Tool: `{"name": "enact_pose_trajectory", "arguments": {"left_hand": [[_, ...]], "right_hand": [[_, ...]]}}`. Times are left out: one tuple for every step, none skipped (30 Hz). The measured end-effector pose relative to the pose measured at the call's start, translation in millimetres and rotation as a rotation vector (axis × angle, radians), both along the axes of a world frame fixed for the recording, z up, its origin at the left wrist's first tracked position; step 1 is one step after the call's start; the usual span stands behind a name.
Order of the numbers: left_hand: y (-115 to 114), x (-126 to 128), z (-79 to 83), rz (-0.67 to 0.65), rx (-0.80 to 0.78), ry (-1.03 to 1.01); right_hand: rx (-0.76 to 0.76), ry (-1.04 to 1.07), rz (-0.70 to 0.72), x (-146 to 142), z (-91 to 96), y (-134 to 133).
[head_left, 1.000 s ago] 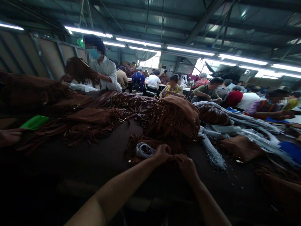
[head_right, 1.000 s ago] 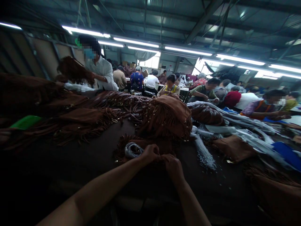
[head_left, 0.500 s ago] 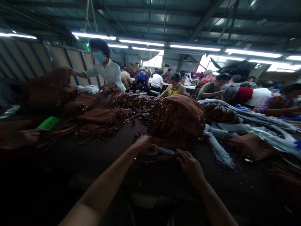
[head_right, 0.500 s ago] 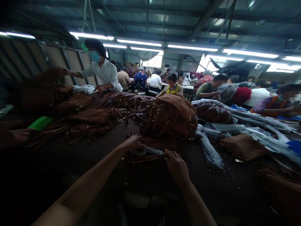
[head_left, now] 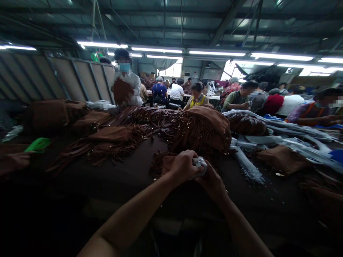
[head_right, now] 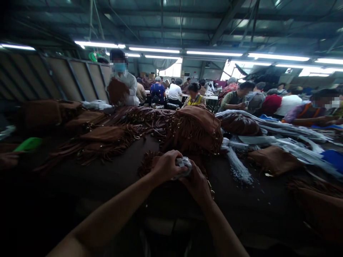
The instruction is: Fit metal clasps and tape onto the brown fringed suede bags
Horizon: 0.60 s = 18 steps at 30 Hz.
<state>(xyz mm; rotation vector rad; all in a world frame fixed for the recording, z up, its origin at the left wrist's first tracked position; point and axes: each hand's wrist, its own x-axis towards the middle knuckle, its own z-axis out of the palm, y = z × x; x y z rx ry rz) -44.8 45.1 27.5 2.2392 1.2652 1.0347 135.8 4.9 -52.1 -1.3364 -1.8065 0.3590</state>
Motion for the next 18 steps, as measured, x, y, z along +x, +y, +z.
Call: {"name": "enact_pose_trajectory", "arguments": {"left_hand": [[-5,6,-1.2,-0.055,-0.038,-0.058],[-7,8,-4.1,-0.142,-0.108,-0.115],[-7,7,-8.5,-0.251,-0.206,-0.168],[-4,2,-14.2,-0.363,-0.313,-0.218],[-1,-5,-21.0,-0.448,-0.409,-0.261],[4,-14,-28.7,-0.481,-0.471,-0.291],[8,-23,-37.1,-0.465,-0.488,-0.295],[12,-32,-45.7,-0.418,-0.464,-0.258],[14,-39,-54.1,-0.365,-0.414,-0.172],[16,-45,-61.9,-0.318,-0.352,-0.047],[16,-49,-68.4,-0.284,-0.291,0.096],[16,-51,-73.3,-0.267,-0.238,0.232],[16,-51,-76.3,-0.264,-0.201,0.344],[16,-51,-77.2,-0.267,-0.174,0.421],[18,-49,-76.1,-0.274,-0.153,0.470],[20,-47,-73.4,-0.286,-0.139,0.502],[23,-44,-69.5,-0.293,-0.127,0.520],[27,-41,-65.0,-0.275,-0.115,0.521]], "right_hand": [[-0.011,0.070,0.009,2,-1.7,0],[-0.033,0.140,0.016,5,-4.0,-1],[-0.059,0.197,0.018,8,-6.6,-1],[-0.082,0.234,0.017,11,-9.2,-2],[-0.095,0.251,0.011,14,-11.7,-4],[-0.097,0.251,0.003,16,-13.9,-5],[-0.090,0.235,0.005,18,-15.8,-7],[-0.074,0.212,0.020,19,-17.3,-8],[-0.055,0.188,0.046,20,-18.5,-9],[-0.031,0.167,0.074,21,-19.3,-9],[-0.007,0.146,0.099,21,-19.8,-9],[0.011,0.128,0.120,21,-19.7,-8],[0.023,0.115,0.135,21,-19.3,-6],[0.028,0.102,0.150,22,-18.3,-4],[0.028,0.084,0.170,22,-16.9,-2],[0.027,0.062,0.192,22,-15.1,-1],[0.030,0.035,0.213,22,-13.0,1],[0.038,0.003,0.229,21,-10.9,2]]}}
